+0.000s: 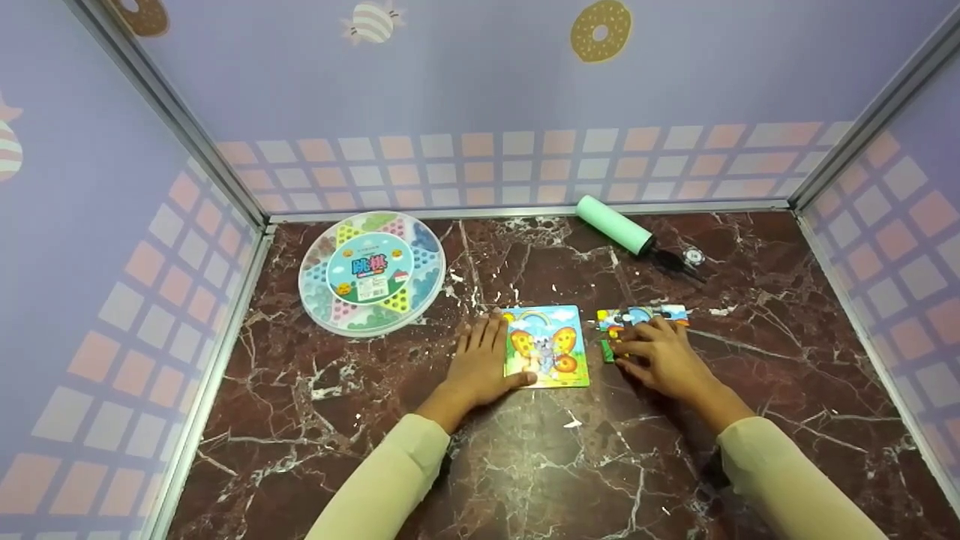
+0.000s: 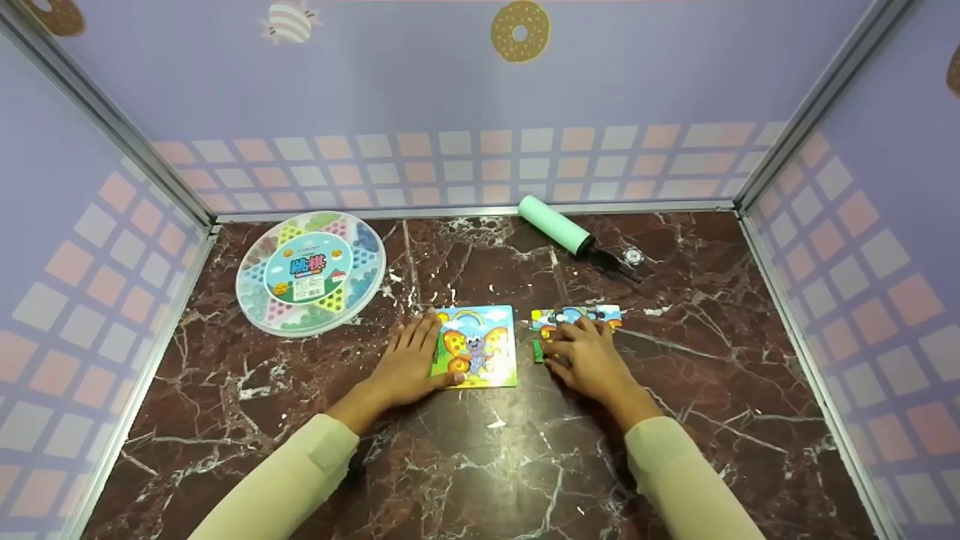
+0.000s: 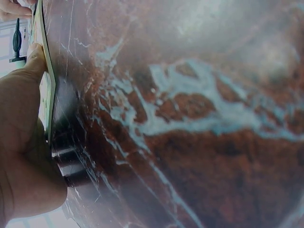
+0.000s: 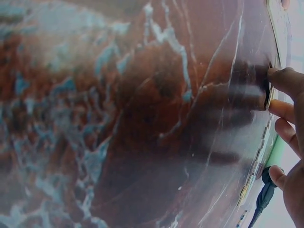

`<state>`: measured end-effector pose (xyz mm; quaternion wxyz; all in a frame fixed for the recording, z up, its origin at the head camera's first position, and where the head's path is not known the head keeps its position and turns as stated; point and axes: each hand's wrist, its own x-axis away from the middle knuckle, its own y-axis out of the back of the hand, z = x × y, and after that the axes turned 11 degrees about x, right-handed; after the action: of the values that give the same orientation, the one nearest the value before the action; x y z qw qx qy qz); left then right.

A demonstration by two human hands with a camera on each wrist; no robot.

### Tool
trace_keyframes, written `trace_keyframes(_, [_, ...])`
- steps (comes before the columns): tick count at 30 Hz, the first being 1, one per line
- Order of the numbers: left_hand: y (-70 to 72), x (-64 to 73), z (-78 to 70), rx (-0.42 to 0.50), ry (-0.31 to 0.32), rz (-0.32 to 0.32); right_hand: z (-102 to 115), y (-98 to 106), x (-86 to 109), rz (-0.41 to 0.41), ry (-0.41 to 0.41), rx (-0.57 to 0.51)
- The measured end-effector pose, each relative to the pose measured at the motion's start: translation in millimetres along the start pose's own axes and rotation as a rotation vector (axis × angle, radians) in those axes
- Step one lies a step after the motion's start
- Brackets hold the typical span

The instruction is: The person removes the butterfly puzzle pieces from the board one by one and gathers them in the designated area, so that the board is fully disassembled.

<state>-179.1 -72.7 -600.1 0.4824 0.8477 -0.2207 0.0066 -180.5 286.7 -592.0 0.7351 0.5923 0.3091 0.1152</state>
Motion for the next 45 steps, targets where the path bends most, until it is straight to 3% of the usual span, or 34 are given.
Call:
trace_keyframes(8, [1.8, 1.0, -2.3, -0.005, 0.009, 0.009, -0.4, -0.5, -0.1, -0.007, 0.006, -0.001])
trace_keyframes(19, [7.3, 7.6, -8.6, -0.008, 0.000, 0.006, 1.6, 1.8, 0.3, 0.043, -0.033, -0.006])
trace_keyframes(26, [5.4, 5.4, -6.7, -0.003, 0.004, 0.024, 1.6, 2.0, 0.7, 0.034, -0.031, -0.002])
trace_keyframes(32, [6.1, 6.2, -8.5, -0.009, -0.004, 0.002, 0.7, 1.5, -1.5, 0.011, -0.013, 0.002])
trace_keyframes(45, [4.3, 4.6, -4.8, -0.005, -0.007, 0.017, 2.5, 3.7, -9.4, 0.045, -0.006, 0.002])
